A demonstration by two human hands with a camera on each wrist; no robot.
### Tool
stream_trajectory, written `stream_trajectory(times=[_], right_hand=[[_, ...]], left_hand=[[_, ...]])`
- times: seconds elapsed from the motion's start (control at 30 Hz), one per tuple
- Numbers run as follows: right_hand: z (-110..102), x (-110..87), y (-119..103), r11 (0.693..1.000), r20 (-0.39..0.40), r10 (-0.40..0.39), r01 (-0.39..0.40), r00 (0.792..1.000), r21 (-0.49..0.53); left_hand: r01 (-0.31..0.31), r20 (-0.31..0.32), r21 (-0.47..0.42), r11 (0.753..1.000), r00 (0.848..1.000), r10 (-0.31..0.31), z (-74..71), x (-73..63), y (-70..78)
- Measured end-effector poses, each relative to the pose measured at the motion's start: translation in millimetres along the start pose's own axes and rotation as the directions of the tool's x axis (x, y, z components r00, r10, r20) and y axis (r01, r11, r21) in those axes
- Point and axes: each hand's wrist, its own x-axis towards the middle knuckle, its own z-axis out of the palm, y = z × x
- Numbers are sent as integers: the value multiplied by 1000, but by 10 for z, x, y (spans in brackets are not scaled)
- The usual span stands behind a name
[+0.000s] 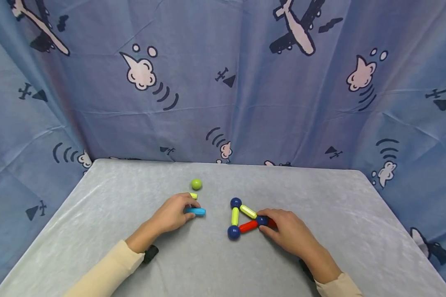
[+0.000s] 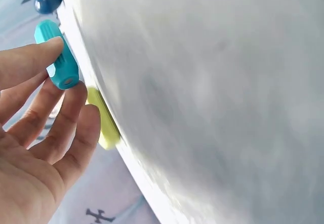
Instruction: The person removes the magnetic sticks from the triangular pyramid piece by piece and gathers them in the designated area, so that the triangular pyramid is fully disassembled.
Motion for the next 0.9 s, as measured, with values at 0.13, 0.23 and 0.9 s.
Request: stream_trajectory(times=[0.13, 0.23, 0.9], right_hand=[[-9, -4, 13, 1000, -5, 5, -5, 1000, -6], [-12, 0, 17, 1000, -7, -3, 3, 1000, -10], [-13, -3, -10, 1000, 20, 8, -8, 1000, 3]], left_hand=[[35, -8, -1, 999, 999, -35, -53, 15, -75], [69, -19, -14, 998, 997, -69, -95, 17, -126], [112, -17, 10, 994, 994, -111, -207, -15, -368]])
